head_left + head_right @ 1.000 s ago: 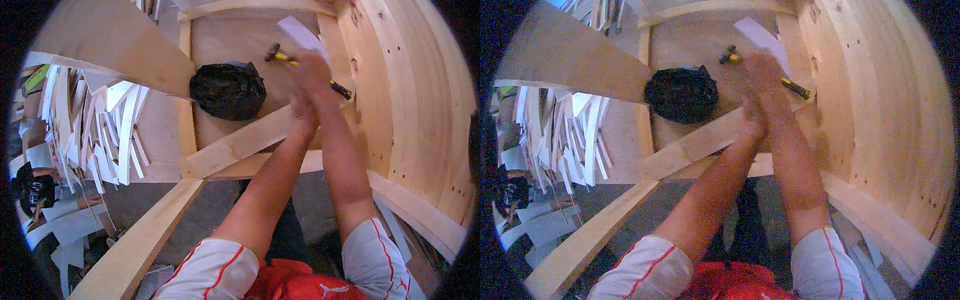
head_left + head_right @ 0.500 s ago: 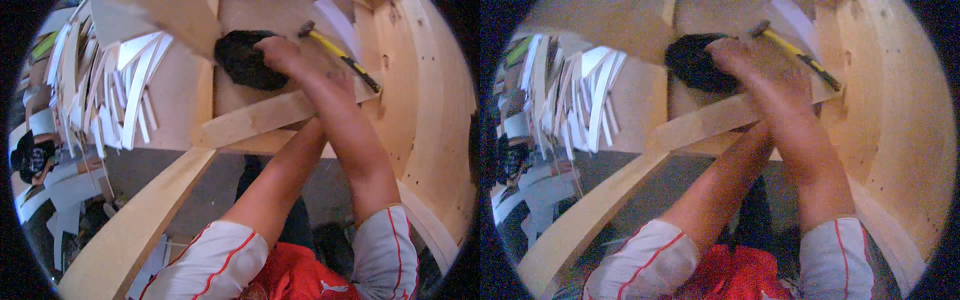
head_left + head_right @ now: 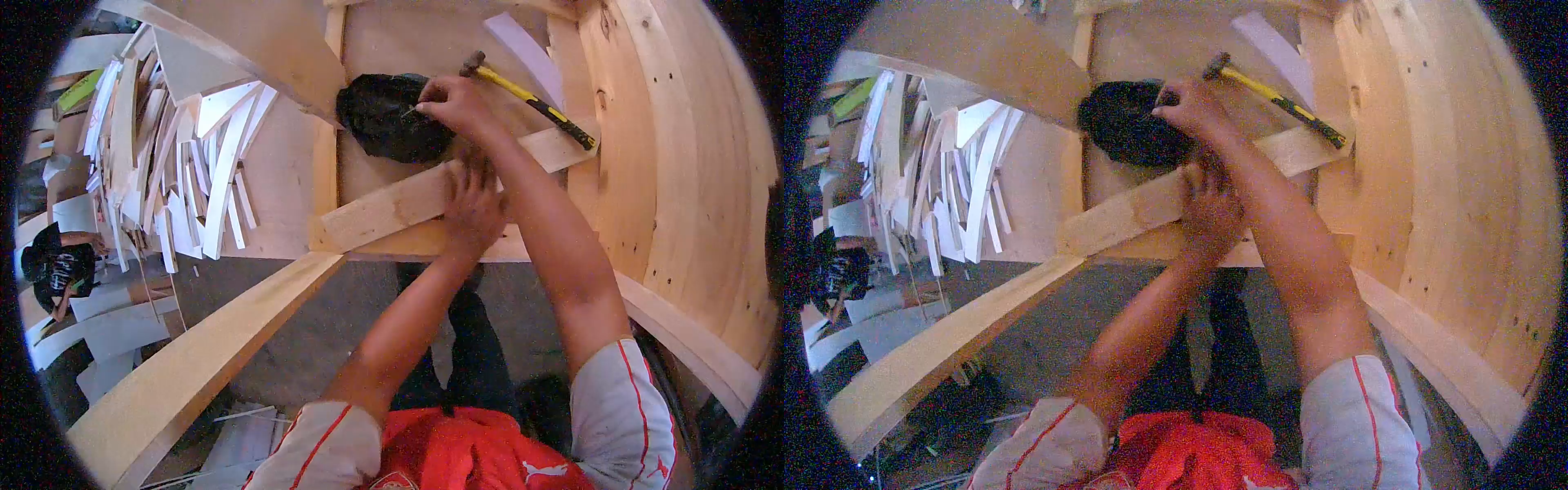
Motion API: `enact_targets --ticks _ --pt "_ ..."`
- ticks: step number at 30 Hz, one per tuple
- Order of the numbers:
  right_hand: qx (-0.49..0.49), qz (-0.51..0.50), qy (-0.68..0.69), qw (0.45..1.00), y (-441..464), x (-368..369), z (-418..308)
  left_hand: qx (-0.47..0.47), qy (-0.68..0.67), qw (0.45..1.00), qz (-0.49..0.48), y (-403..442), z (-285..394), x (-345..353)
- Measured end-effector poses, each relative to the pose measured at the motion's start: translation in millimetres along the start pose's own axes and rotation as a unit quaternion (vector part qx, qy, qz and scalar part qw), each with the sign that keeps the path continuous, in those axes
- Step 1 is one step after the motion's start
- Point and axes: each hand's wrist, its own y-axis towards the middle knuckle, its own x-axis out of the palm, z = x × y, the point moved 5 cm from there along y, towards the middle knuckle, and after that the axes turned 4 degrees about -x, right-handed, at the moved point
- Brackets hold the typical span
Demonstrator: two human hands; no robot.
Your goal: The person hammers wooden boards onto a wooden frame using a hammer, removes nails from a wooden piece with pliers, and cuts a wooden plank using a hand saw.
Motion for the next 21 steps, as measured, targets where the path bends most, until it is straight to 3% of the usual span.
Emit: enact_targets --ticks 4,7,10,11,13,15,17,19,20,21 --pt "0.036 0.023 0.132 0.99 -22 -10 -4 -0.084 0.098 0.988 -0.083 -18 -37 -60" --pt "0.13 0.03 0.31 0.941 -48 -7 -23 -0.06 0.063 0.996 -0.016 -57 -74 -86" --pt "0.129 0.03 0.353 0.926 -79 9 -44 -0.024 -0.065 0.997 0.033 -135 -110 -127" --pt "0.102 0.022 0.307 0.946 -88 21 -47 -0.042 -0.064 0.997 0.023 -171 -140 -135" --pt "0.041 0.014 0.208 0.977 -104 47 -44 -0.201 -0.148 0.967 0.057 -235 -215 -143" --pt "0.02 0.03 0.187 0.982 -113 67 -51 -0.318 -0.116 0.93 0.143 -276 -313 -152" --pt "0.015 0.071 0.174 0.982 -113 73 -59 -0.23 -0.038 0.961 0.148 -221 -318 -183" --pt "-0.008 0.175 0.096 0.98 -97 45 -71 -0.196 -0.094 0.973 0.076 -128 -290 -209" --pt "-0.018 0.226 0.057 0.972 -86 32 -74 -0.225 -0.118 0.966 0.043 -104 -303 -203" --pt "-0.01 0.251 0.024 0.968 -74 25 -68 -0.162 -0.114 0.98 0.005 -80 -305 -199"
